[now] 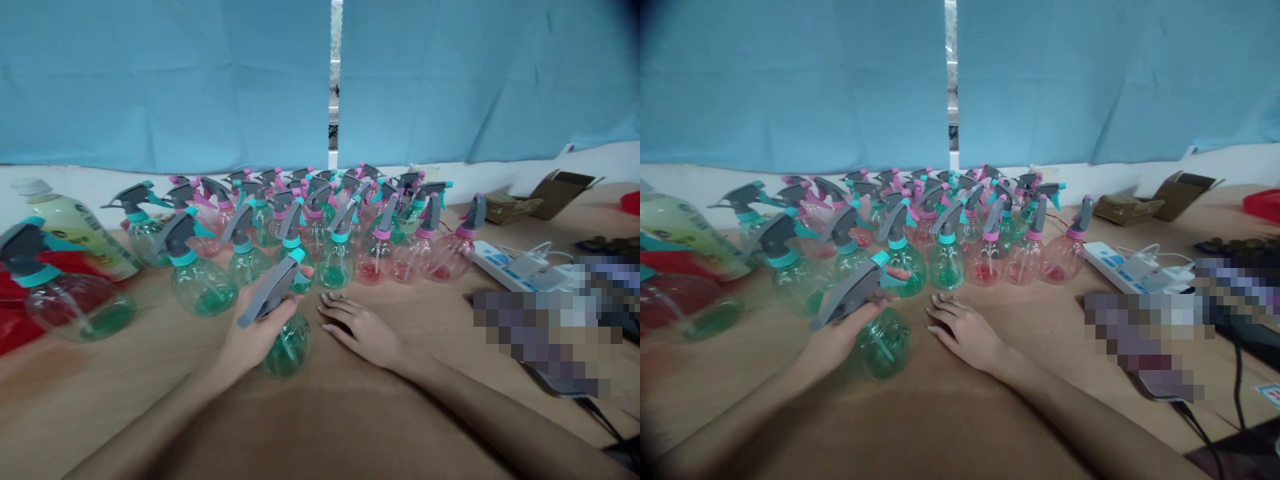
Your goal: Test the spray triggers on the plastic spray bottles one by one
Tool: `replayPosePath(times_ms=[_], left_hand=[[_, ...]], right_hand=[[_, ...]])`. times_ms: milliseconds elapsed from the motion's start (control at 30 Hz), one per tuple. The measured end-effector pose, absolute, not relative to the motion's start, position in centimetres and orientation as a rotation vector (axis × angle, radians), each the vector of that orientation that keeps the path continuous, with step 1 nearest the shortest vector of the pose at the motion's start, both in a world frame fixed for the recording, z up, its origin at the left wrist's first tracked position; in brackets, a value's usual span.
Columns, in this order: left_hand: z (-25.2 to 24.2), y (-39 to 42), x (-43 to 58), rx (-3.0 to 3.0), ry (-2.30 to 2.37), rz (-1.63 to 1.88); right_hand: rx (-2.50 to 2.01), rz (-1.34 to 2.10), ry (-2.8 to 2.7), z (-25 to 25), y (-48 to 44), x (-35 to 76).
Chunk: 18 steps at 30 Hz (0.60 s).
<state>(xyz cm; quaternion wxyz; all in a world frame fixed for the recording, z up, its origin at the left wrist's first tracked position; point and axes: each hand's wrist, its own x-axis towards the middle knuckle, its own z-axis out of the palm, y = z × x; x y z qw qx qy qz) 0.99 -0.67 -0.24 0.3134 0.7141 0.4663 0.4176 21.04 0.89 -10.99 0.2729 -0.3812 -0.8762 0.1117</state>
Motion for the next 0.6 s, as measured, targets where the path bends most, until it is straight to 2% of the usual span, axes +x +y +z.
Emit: replayPosePath(times_ms=[600], left_hand=[[-0.97, -0.19, 0.27, 1.961, 1.247, 1.141]], right_hand=[[-1.025, 0.296, -2.365, -10.94, 0.91, 21.0]])
